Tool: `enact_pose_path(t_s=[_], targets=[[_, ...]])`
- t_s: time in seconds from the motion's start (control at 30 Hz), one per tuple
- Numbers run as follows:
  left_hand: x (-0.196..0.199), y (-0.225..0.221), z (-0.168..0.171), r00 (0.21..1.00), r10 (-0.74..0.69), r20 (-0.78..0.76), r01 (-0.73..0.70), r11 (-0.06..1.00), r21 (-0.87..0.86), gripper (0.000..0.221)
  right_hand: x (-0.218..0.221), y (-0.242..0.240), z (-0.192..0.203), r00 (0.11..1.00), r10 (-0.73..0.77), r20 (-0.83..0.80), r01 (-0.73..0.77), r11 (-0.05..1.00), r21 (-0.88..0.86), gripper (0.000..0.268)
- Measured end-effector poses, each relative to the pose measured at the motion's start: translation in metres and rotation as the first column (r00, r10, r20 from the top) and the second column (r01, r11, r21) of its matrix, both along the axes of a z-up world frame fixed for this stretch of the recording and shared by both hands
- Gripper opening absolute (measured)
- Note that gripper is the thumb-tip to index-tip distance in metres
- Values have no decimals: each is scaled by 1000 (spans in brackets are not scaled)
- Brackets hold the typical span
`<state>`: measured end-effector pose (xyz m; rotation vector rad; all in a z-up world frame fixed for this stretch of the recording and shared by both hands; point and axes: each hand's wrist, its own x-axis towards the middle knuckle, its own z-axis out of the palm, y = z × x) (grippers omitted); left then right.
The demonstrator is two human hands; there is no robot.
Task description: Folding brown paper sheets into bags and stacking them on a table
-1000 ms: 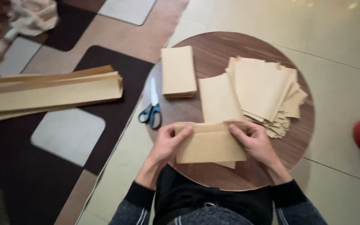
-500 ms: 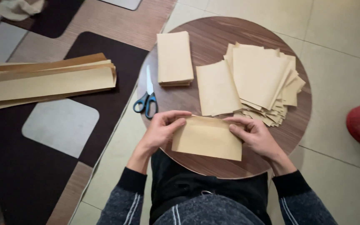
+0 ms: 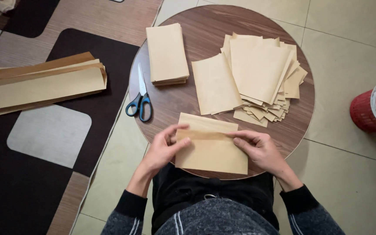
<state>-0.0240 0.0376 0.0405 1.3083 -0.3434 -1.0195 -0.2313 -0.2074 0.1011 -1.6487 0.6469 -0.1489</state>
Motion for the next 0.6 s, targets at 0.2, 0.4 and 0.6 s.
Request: enact_pose_path(t_s=[0.2, 0.4, 0.6], targets=[[-1, 8, -24, 995, 45, 90, -54, 993, 106, 31, -18, 4, -51, 998, -44, -40, 53, 961, 272, 37], [3, 8, -15, 994, 6, 106, -24, 985, 168, 26, -14, 11, -46, 982, -139, -125, 165, 960, 227, 23], [26, -15, -10, 851, -72, 520, -153, 914, 376, 27, -3, -8, -46, 932, -180, -315, 202, 979, 36, 33]])
